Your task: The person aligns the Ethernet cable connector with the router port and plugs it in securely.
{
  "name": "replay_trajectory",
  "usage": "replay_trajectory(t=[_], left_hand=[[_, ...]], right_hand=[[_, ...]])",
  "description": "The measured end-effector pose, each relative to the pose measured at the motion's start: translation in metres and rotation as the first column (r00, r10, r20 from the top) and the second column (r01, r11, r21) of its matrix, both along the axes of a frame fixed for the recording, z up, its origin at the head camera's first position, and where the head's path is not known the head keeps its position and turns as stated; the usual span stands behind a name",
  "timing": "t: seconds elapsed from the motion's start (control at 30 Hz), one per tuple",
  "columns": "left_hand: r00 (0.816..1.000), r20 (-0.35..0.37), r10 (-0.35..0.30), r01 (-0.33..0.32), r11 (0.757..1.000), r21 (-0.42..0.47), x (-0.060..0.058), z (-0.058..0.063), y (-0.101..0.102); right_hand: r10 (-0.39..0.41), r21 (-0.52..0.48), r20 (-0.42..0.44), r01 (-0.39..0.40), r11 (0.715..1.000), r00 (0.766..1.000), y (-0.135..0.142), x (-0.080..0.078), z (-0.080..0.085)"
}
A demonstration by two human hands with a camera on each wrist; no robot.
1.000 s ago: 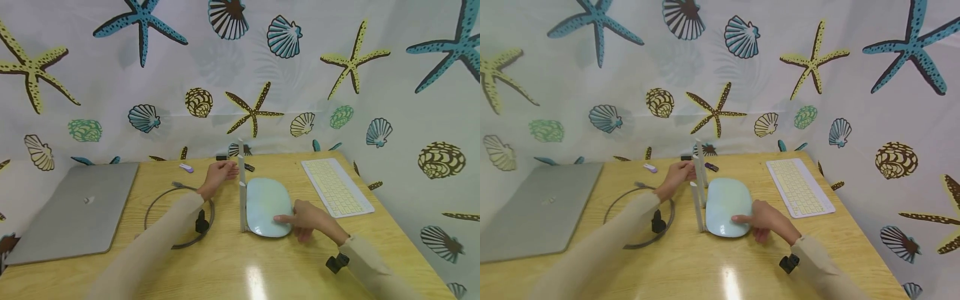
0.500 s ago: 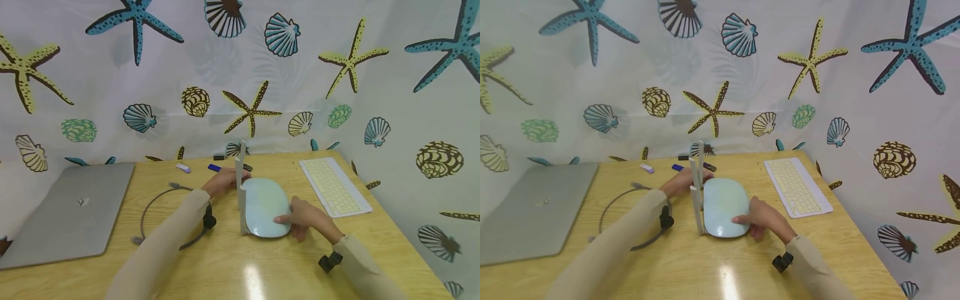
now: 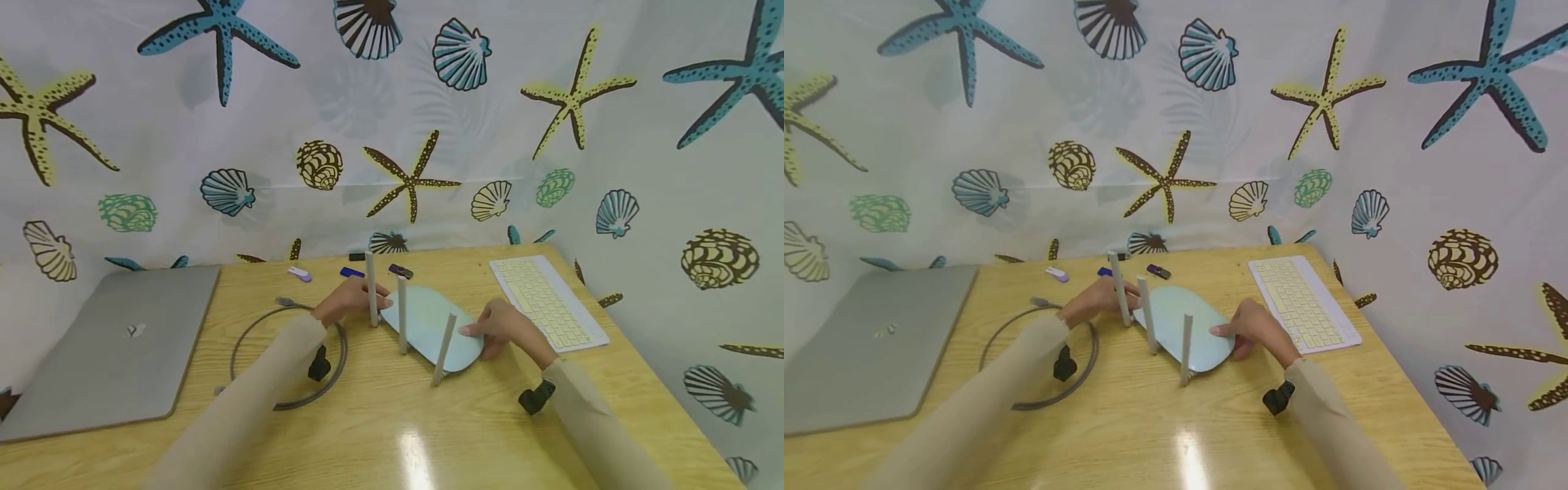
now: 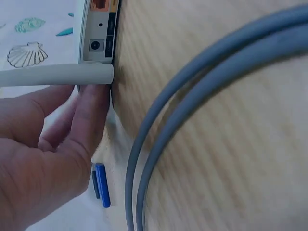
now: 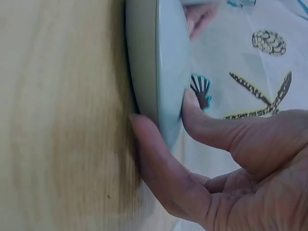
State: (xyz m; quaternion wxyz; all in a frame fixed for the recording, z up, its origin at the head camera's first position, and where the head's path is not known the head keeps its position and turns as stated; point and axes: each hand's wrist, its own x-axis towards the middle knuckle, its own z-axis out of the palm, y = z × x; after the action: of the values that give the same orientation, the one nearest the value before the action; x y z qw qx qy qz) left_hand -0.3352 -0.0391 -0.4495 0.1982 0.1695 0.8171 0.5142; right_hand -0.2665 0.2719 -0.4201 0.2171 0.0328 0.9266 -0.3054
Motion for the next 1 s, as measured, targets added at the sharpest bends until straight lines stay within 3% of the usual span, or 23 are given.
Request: replay_trajectory(t=[0.17, 0.33, 0.4, 0.5, 0.63, 0.7, 0.83, 1.0], left_hand=[[0.996, -0.018, 0.083, -0.084, 0.994, -0.065, 0.021, 0.005, 0.003], [0.991, 0.019, 0.130, -0.128, 0.990, -0.060, 0.036, 0.009, 0.007], [0.988, 0.035, 0.147, -0.146, 0.988, -0.042, 0.039, 0.009, 0.008], [0.982, 0.059, 0.178, -0.177, 0.984, -0.027, 0.042, 0.007, 0.008], [0.977, 0.099, 0.191, -0.191, 0.982, -0.011, 0.042, 0.004, 0.006], [0.973, 0.130, 0.192, -0.194, 0.981, -0.001, 0.042, 0.002, 0.004], [0.961, 0.200, 0.193, -0.197, 0.980, 0.001, 0.042, 0.001, 0.000], [0.954, 0.241, 0.179, -0.185, 0.983, 0.000, 0.042, 0.003, -0.006]], right_hand=[[-0.076, 0.047, -0.069, 0.079, 0.996, 0.995, 0.002, -0.025, -0.001], [-0.177, 0.009, -0.061, 0.178, 0.984, 0.982, -0.003, -0.046, -0.005], [-0.153, 0.022, -0.078, 0.155, 0.988, 0.985, 0.001, -0.056, -0.014], [-0.142, -0.017, -0.038, 0.142, 0.990, 0.989, 0.011, -0.068, -0.028], [-0.160, -0.046, 0.014, 0.160, 0.986, 0.987, 0.013, -0.065, -0.029], [-0.134, -0.016, -0.009, 0.134, 0.991, 0.991, 0.010, -0.061, -0.027], [-0.080, 0.017, -0.050, 0.081, 0.997, 0.996, 0.001, -0.053, -0.018], [-0.065, -0.006, -0.023, 0.065, 0.998, 0.998, -0.010, -0.045, -0.003]])
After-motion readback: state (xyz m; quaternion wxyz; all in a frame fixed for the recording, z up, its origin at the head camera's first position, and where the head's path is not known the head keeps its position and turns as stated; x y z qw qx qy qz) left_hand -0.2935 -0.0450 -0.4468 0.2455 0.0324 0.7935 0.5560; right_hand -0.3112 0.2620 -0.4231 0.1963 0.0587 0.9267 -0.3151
